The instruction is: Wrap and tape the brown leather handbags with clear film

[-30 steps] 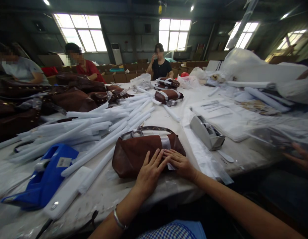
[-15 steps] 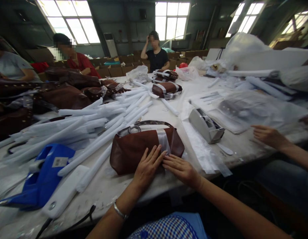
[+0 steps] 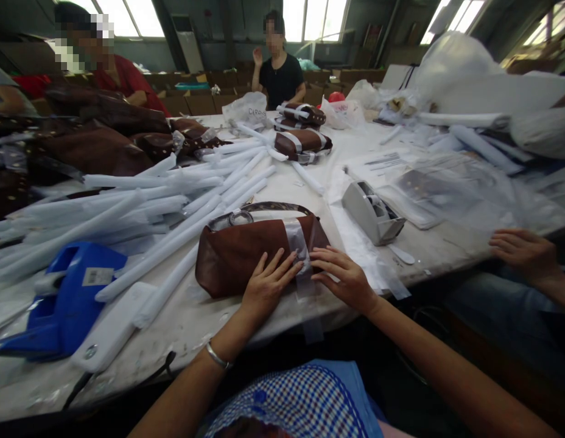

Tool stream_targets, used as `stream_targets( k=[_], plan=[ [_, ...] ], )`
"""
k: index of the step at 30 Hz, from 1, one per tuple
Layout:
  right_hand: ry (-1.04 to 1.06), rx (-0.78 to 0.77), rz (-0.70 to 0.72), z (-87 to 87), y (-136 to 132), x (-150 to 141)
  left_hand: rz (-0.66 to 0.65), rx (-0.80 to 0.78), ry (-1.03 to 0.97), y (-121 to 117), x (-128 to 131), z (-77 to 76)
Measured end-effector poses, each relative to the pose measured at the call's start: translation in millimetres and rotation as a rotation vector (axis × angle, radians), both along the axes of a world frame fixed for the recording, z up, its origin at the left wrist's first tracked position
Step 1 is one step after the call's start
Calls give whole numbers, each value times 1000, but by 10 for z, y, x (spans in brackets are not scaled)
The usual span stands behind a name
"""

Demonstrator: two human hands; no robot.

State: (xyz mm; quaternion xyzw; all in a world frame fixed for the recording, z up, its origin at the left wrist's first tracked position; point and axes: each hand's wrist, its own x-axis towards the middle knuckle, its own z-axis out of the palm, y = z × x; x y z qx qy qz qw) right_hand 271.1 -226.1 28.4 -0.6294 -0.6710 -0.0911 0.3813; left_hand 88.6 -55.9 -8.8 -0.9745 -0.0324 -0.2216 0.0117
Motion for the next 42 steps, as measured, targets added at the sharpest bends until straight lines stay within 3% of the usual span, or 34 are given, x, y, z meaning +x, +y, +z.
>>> stream_targets(
  k=[4,10,17,22,25,28,31,34,38,42],
  plan=[
    [-118,-94,12,-101,181,60,4,-6,6,0,-7,11],
    [-221,-140,-4,-257,216,76,7,-73,10,4,-14,17],
    [-310,-75,-110,-391,232,-21,64,-311,-70,-183,41,191],
    [-318,-62,-118,-345,251,-53,168,-281,-217,-289,154,77],
    [-277,-62,-45,-270,103,-82,141,-213,-264,-277,172,-17],
    [-239,-109,72,-234,-223,-173,127,-187,-261,-262,161,-40],
    [-233,-276,167,-294,-547,-306,127,-190,-247,-262,151,-21],
    [-244,-354,190,-420,-663,-420,124,-205,-241,-262,147,-7],
    [-205,-176,203,-546,-548,-471,125,-207,-236,-259,145,-10],
    [-89,-21,184,-564,-455,-470,132,-192,-229,-266,144,-17]
  ],
)
